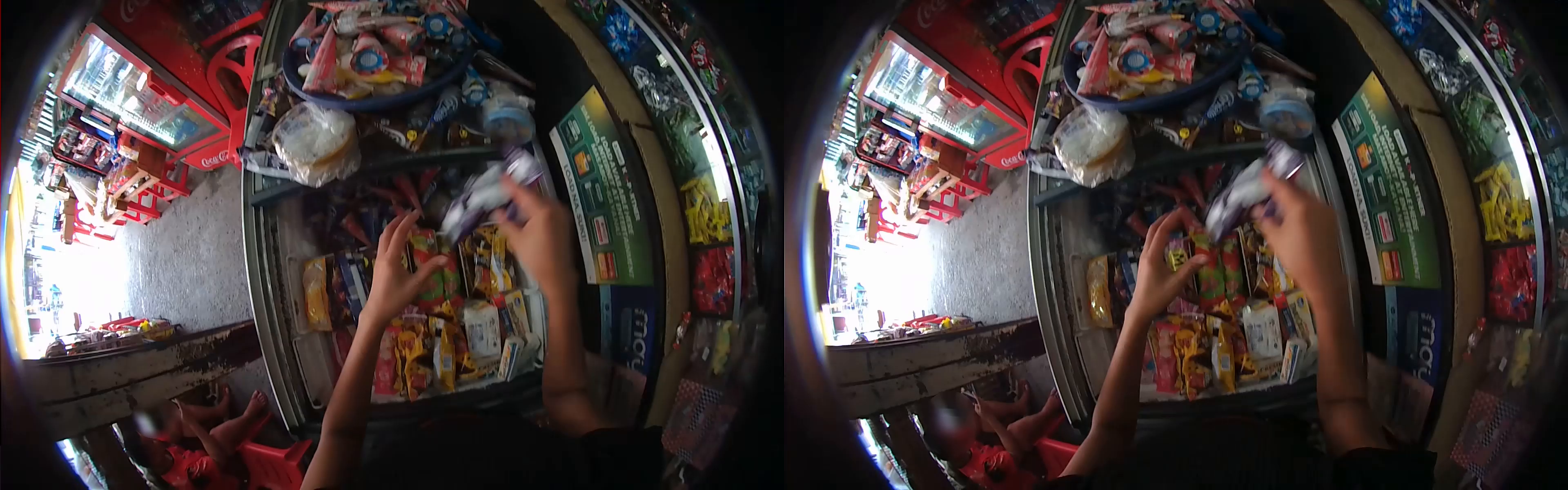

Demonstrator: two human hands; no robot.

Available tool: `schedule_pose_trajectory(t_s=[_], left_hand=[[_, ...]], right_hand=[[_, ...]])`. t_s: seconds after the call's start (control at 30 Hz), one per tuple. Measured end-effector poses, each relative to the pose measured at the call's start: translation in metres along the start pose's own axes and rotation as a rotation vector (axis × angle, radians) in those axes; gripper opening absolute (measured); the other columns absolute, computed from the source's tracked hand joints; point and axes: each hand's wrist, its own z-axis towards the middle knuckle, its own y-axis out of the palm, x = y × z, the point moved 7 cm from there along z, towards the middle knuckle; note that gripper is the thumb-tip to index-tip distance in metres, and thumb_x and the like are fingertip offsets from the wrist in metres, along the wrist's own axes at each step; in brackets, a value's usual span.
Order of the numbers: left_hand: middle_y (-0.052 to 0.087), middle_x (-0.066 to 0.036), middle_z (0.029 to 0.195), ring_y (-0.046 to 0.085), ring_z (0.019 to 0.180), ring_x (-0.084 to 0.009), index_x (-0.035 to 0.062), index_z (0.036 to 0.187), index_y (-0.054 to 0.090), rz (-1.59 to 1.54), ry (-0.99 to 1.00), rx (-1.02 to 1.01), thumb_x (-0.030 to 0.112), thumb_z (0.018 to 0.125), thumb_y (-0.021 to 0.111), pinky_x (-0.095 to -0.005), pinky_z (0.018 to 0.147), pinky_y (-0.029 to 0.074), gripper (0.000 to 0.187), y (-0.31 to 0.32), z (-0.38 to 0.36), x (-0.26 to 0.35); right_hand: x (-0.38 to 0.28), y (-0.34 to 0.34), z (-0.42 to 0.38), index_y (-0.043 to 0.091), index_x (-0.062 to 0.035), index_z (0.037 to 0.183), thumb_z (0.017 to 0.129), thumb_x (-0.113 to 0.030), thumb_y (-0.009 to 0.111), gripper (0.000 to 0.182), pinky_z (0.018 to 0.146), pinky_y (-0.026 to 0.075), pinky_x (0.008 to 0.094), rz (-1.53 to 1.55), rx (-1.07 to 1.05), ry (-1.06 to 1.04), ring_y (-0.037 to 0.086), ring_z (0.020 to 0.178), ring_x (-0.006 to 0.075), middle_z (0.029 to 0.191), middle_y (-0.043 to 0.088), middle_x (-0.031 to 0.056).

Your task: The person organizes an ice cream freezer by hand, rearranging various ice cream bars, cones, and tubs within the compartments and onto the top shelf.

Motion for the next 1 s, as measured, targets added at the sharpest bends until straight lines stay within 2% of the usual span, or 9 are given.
schedule_pose_trajectory(t_s=[0.13, 0.17, 0.3, 0.4, 0.47, 0.63, 0.8, 0.93, 1.0], left_hand=[[0.049, -0.022, 0.130, 0.049, 0.119, -0.0283, -0.0005, 0.138, 0.035, 0.024, -0.037, -0.483, 0.042, 0.066, 0.081, -0.0358, 0.102, 0.036, 0.096, 0.052, -0.042, -0.035], [0.049, -0.024, 0.126, 0.050, 0.115, -0.0344, -0.0018, 0.139, 0.032, -0.212, -0.337, -0.697, 0.041, 0.068, 0.080, -0.0402, 0.097, 0.040, 0.095, 0.058, -0.058, -0.041], [0.054, -0.017, 0.122, 0.055, 0.109, -0.0260, -0.0011, 0.140, 0.030, -0.464, -0.459, -0.690, 0.043, 0.075, 0.075, -0.0356, 0.095, 0.042, 0.091, 0.068, -0.106, -0.064], [0.054, -0.015, 0.123, 0.056, 0.107, -0.0249, -0.0006, 0.140, 0.031, -0.790, -0.678, -0.562, 0.041, 0.078, 0.072, -0.0341, 0.092, 0.045, 0.085, 0.070, -0.111, -0.072], [0.059, -0.012, 0.110, 0.062, 0.092, -0.0174, 0.0022, 0.134, 0.039, -1.056, -0.900, -0.376, 0.039, 0.085, 0.064, -0.0271, 0.068, 0.054, 0.066, 0.063, -0.099, -0.069], [0.062, -0.012, 0.109, 0.064, 0.090, -0.0183, 0.0008, 0.126, 0.047, -1.029, -1.031, -0.334, 0.035, 0.087, 0.058, -0.0303, 0.075, 0.054, 0.053, 0.062, -0.088, -0.120], [0.057, -0.014, 0.121, 0.059, 0.105, -0.0214, -0.0016, 0.133, 0.039, -0.860, -0.919, -0.438, 0.017, 0.080, 0.069, -0.0323, 0.092, 0.047, 0.064, 0.045, -0.090, -0.125], [0.056, -0.013, 0.121, 0.055, 0.108, -0.0201, -0.0025, 0.136, 0.036, -0.716, -0.803, -0.507, 0.012, 0.077, 0.069, -0.0317, 0.097, 0.040, 0.069, 0.033, -0.075, -0.078], [0.056, -0.013, 0.121, 0.055, 0.109, -0.0205, -0.0026, 0.136, 0.036, -0.763, -0.752, -0.430, 0.012, 0.077, 0.069, -0.0318, 0.097, 0.040, 0.068, 0.035, -0.080, -0.083]], right_hand=[[0.013, 0.080, -0.090, 0.062, -0.0046, 0.115, 0.072, -0.010, 0.074, 0.045, 0.072, 0.050, 0.0333, 0.310, -0.382, 0.002, 0.065, 0.076, 0.0219, 0.089, 0.067, 0.0133], [0.015, 0.080, -0.097, 0.062, -0.0046, 0.115, 0.072, -0.010, 0.074, 0.045, 0.072, 0.050, 0.0333, 0.318, -0.387, 0.002, 0.065, 0.076, 0.0219, 0.089, 0.067, 0.0133], [0.049, 0.099, -0.125, 0.050, -0.0090, 0.126, 0.076, -0.005, 0.070, 0.054, 0.074, 0.054, 0.0290, 0.969, -0.662, 0.653, 0.060, 0.089, 0.0141, 0.103, 0.059, 0.0076], [0.076, 0.118, -0.116, 0.054, -0.0067, 0.107, 0.078, -0.007, 0.071, 0.034, 0.072, 0.054, 0.0284, 1.207, -0.425, 0.903, 0.061, 0.083, 0.0137, 0.095, 0.059, 0.0054], [0.099, 0.155, -0.112, 0.055, -0.0059, 0.103, 0.079, -0.009, 0.071, 0.029, 0.072, 0.053, 0.0274, 1.249, -0.290, 0.890, 0.061, 0.082, 0.0129, 0.090, 0.059, 0.0045], [0.087, 0.180, -0.089, 0.062, -0.0032, 0.088, 0.082, -0.016, 0.071, 0.016, 0.068, 0.048, 0.0243, 0.986, -0.251, 0.652, 0.060, 0.073, 0.0089, 0.078, 0.061, 0.0006], [0.071, 0.169, -0.079, 0.065, 0.0007, 0.099, 0.085, -0.023, 0.068, 0.028, 0.069, 0.047, 0.0248, 0.717, -0.196, 0.373, 0.060, 0.076, 0.0087, 0.085, 0.067, 0.0036], [0.076, 0.165, -0.085, 0.064, 0.0004, 0.101, 0.087, -0.028, 0.066, 0.031, 0.067, 0.047, 0.0251, 0.775, -0.176, 0.408, 0.060, 0.076, 0.0097, 0.094, 0.066, 0.0065], [0.088, 0.169, -0.100, 0.059, -0.0033, 0.111, 0.089, -0.035, 0.062, 0.039, 0.071, 0.050, 0.0274, 1.103, -0.239, 0.735, 0.062, 0.083, 0.0134, 0.105, 0.061, 0.0073]])
